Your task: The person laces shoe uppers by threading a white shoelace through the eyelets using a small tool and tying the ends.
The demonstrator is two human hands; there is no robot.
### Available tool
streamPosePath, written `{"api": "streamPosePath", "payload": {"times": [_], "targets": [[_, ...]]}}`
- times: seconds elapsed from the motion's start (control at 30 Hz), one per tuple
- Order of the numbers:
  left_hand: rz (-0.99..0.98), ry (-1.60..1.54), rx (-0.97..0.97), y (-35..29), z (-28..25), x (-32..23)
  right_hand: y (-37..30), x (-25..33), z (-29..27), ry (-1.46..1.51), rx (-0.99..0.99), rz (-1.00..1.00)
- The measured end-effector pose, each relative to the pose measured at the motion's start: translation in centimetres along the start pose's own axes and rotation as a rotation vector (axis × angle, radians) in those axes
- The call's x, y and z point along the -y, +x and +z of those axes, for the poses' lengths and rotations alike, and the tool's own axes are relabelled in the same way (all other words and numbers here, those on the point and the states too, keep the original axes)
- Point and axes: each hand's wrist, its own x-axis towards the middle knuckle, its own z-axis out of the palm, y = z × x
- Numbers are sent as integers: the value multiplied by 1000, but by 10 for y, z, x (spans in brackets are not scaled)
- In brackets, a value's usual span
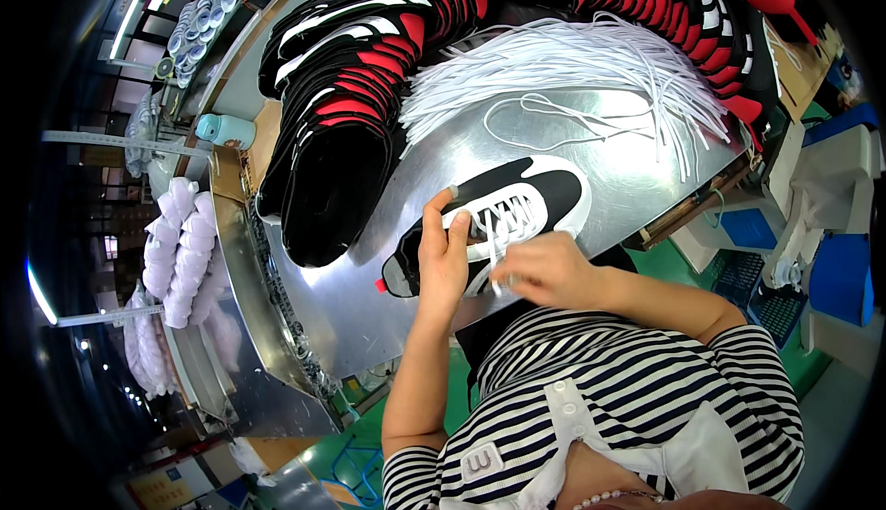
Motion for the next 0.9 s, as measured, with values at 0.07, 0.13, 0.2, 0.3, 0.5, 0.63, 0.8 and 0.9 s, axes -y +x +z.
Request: {"api": "streamPosePath", "payload": {"times": [0.07, 0.13, 0.2, 0.3, 0.5, 0.63, 0.8, 0.9], "targets": [[-3, 148, 25, -9, -4, -17, -1, -5, -3, 118, 30, 182], [65, 276, 63, -29, -16, -25, -2, 10, -17, 255, 29, 315], [150, 312, 74, -45, -21, -22, -19, 6, -22, 455, -54, 596], [203, 404, -8, -63, -13, -11, -16, 5, -23, 450, 15, 796], [257, 432, -17, -60, -11, -9, 1, 12, -2, 397, 18, 857], [208, 318, 63, -58, -11, -20, 14, 8, 1, 458, -84, 751], [159, 448, -65, -55, -3, -16, 16, 9, 7, 409, -78, 765], [208, 473, -116, -53, 2, -13, 13, 13, 4, 379, -74, 712]]}}
